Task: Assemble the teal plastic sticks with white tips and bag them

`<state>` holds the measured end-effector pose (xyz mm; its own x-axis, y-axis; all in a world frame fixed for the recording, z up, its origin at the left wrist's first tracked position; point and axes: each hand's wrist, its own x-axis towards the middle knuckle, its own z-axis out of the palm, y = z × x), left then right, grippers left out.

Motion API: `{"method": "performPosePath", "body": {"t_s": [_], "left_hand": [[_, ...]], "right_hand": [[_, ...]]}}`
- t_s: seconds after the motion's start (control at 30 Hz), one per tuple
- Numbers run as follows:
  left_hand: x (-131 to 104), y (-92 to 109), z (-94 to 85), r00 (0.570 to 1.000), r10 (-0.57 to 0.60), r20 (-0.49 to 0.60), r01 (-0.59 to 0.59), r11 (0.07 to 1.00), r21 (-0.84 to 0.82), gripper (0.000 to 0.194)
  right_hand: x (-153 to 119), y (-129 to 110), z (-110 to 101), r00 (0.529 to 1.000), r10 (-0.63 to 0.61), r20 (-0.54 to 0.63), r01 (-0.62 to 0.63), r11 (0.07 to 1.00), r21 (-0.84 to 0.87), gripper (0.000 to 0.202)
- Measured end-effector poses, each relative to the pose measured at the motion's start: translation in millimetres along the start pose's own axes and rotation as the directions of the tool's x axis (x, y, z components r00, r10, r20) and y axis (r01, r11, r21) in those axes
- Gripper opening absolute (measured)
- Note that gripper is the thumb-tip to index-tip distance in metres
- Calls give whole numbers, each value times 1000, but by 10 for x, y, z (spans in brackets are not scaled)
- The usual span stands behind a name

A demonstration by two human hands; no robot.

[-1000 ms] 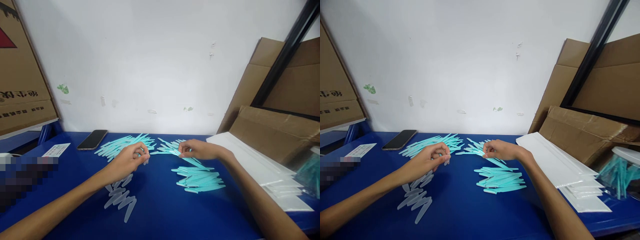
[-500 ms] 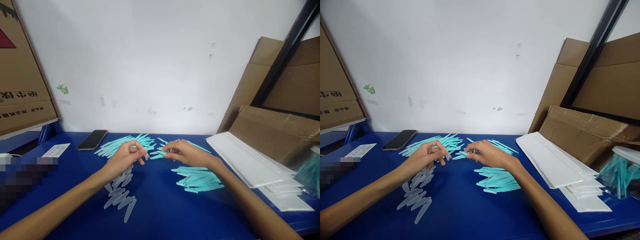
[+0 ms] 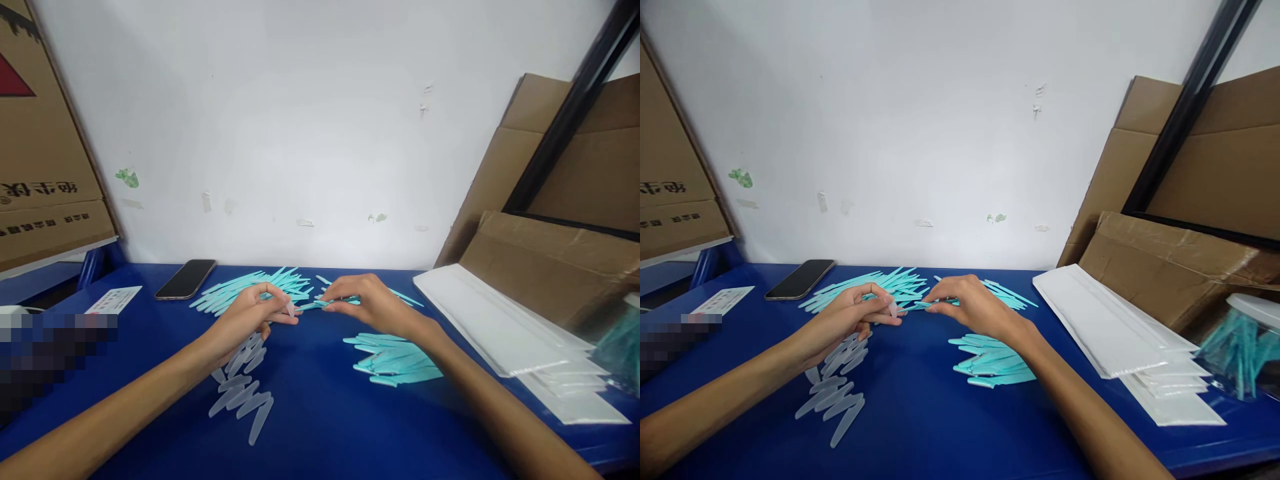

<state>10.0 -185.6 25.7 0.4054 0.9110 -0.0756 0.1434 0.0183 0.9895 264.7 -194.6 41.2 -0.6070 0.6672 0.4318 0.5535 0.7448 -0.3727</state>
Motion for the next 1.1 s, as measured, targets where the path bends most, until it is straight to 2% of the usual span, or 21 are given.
{"method": "performPosePath", "body": {"t_s": [0.1, 0.23, 0.37, 0.57, 0.7, 0.9, 1.1], "left_hand": [[26, -34, -34, 1000, -16, 0, 16, 995, -102, 34], [68, -77, -69, 999, -18, -32, 11, 973, -229, 28], [68, -94, -56, 997, -16, -77, -8, 953, -302, 25], [6, -49, 36, 988, -11, -155, -37, 952, -304, 21], [-7, -27, 53, 990, 40, -132, -71, 967, -245, 29], [31, -9, -28, 994, 97, -53, -101, 992, -81, 33], [36, -15, -9, 989, 85, 123, -81, 996, -35, 38]], "right_hand": [[2, -24, 38, 993, -109, -46, 107, 993, -58, 24], [-8, -24, 118, 970, -223, -96, 195, 952, -235, 29], [-14, -10, 197, 938, -305, -165, 228, 902, -367, 30], [-19, -34, 254, 910, -350, -223, 240, 882, -405, 31], [-27, -38, 279, 908, -358, -217, 234, 863, -448, 30], [-21, -55, 302, 902, -366, -228, 225, 851, -475, 26], [-13, -74, 297, 878, -417, -233, 266, 832, -487, 25]]}}
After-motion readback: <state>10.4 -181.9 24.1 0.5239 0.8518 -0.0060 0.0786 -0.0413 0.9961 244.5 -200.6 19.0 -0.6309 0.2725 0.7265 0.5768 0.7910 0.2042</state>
